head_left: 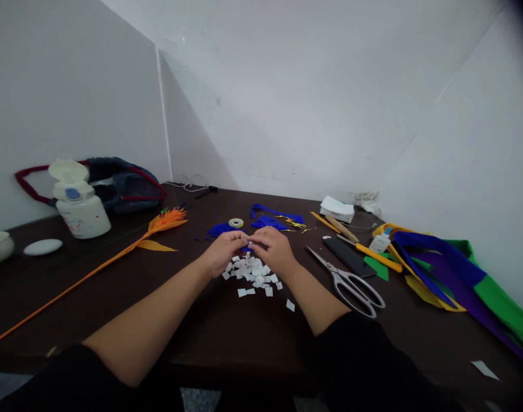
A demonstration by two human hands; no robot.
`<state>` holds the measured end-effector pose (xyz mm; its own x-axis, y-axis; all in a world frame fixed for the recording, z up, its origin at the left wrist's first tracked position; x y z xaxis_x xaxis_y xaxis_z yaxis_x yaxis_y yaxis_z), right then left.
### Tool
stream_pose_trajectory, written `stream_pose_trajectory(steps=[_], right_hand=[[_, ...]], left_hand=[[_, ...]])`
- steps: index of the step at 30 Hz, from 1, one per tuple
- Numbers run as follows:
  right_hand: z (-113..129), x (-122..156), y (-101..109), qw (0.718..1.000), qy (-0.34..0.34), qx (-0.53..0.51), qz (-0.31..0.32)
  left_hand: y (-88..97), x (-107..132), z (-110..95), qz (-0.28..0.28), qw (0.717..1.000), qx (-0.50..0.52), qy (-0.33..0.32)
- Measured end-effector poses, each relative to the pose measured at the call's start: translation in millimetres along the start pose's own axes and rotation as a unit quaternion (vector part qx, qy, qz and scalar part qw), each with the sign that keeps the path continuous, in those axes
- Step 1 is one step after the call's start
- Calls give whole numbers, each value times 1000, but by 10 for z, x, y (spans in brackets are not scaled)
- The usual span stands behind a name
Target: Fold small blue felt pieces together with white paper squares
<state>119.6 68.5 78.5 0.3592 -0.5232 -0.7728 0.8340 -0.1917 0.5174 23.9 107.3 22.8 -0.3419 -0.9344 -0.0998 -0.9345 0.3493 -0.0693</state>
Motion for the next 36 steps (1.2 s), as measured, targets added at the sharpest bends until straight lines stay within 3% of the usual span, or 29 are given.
stream_pose_trajectory(steps=[7, 10, 14, 19, 22, 24, 28, 32, 36], right_hand=[[-76, 4, -46, 999, -6, 35, 14], [-80, -5, -13, 998, -10, 63, 11], [-94, -15, 41, 995, -28, 98, 3], [-135, -15, 55, 990, -59, 128, -7], [-148, -15, 49, 989, -70, 132, -10], [-161, -11, 48, 990, -79, 116, -10], [-166, -2, 41, 995, -80, 56, -10], [-108, 1, 36, 998, -51, -5, -21], [24, 4, 50, 999, 14, -15, -36]], left_hand=[[21, 17, -11, 5, 999, -35, 2], [36, 22, -57, -13, 992, -122, -21], [51, 57, -236, -71, 945, -304, -99], [62, 143, -435, -131, 902, -372, -177], [-9, 191, -513, -128, 870, -419, -226], [-57, 197, -518, -104, 866, -427, -237], [-44, 166, -470, -68, 906, -366, -203], [-10, 90, -262, -13, 970, -223, -96], [-8, 59, -121, 14, 997, -64, -34]])
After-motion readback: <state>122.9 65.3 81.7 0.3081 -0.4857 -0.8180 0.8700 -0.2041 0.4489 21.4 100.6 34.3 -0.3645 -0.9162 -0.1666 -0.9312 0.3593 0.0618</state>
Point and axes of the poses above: each hand's wrist, its own x-axis away from the middle knuckle, its own y-axis out of the back of the hand, z = x × y, the point moved 9 cm from there along -x, towards the middle knuckle, and after that the axes turned 4 degrees about y, right-handed, at the moved point
